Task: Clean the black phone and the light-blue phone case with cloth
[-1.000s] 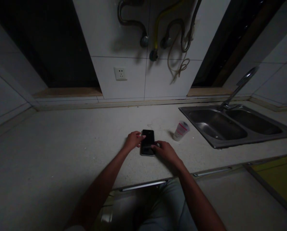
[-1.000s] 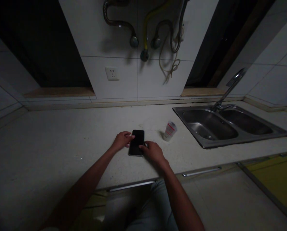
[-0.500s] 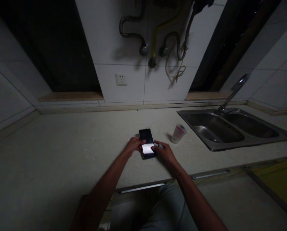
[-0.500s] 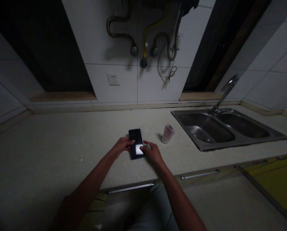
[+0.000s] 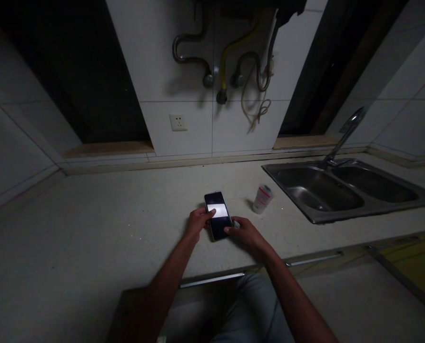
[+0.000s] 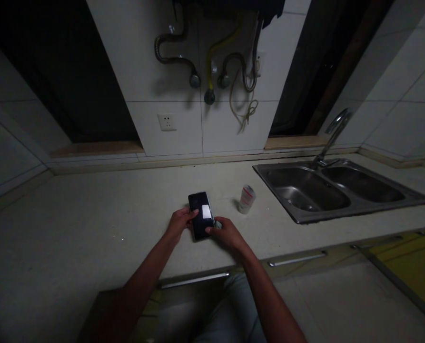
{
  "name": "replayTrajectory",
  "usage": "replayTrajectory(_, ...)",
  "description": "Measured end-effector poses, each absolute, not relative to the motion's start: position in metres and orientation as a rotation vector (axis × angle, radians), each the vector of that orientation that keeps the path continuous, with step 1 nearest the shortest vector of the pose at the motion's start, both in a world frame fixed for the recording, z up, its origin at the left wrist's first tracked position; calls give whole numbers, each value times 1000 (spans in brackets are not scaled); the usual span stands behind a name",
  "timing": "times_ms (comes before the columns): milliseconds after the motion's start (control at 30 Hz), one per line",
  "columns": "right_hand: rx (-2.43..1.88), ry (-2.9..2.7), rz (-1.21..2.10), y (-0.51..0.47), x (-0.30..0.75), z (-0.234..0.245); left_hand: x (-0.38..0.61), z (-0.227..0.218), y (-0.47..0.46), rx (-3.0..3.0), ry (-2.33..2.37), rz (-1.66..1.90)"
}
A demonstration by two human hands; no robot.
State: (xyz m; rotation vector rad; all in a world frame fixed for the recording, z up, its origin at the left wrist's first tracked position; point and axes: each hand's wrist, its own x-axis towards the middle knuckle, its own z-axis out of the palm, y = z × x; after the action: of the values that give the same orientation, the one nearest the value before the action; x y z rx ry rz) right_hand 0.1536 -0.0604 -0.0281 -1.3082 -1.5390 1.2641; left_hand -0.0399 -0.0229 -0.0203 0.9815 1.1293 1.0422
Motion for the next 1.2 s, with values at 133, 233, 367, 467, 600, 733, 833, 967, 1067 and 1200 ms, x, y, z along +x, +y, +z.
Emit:
replayTrajectory(133,-1273,-1628,1279,-66,154,-23,-38,-23,-26,993,1167,1084)
replayTrajectory(233,-1280,-1634,1271,-66,153,-26,-37,-25,-26,966,1168,1085)
replayTrajectory(367,-1346,-1574,1201,-65,151,-33,-34,-23,-28,971,1179,1112)
replayTrajectory(467,-1334,-1511,1206,-67,150,-35,-34,-19,-30,926,1126,1090)
replayTrajectory(600,-1338,-1459,1233,-71,151,-31,-35,-16,-30,815,1012,1087)
replayTrajectory(733,-1314,-1525,1252,-74,154,-28,-39,-19,-28,860,1013,1080)
replayTrajectory(833,-1261,-1549,1279,-75,154,-29,-41,-22,-27,897,1042,1066)
replayTrajectory(967,-1157,-1446,1390,-73,151,-32,-39,-24,-29,947,1114,1047)
replayTrajectory(1067,-1162,-1324,1337,-66,149,-35,-36,-26,-33,995,1156,1030)
replayTrajectory(1200,-1305,-1267,1053,-46,149,-27,-33,-29,-37,1034,1178,1014)
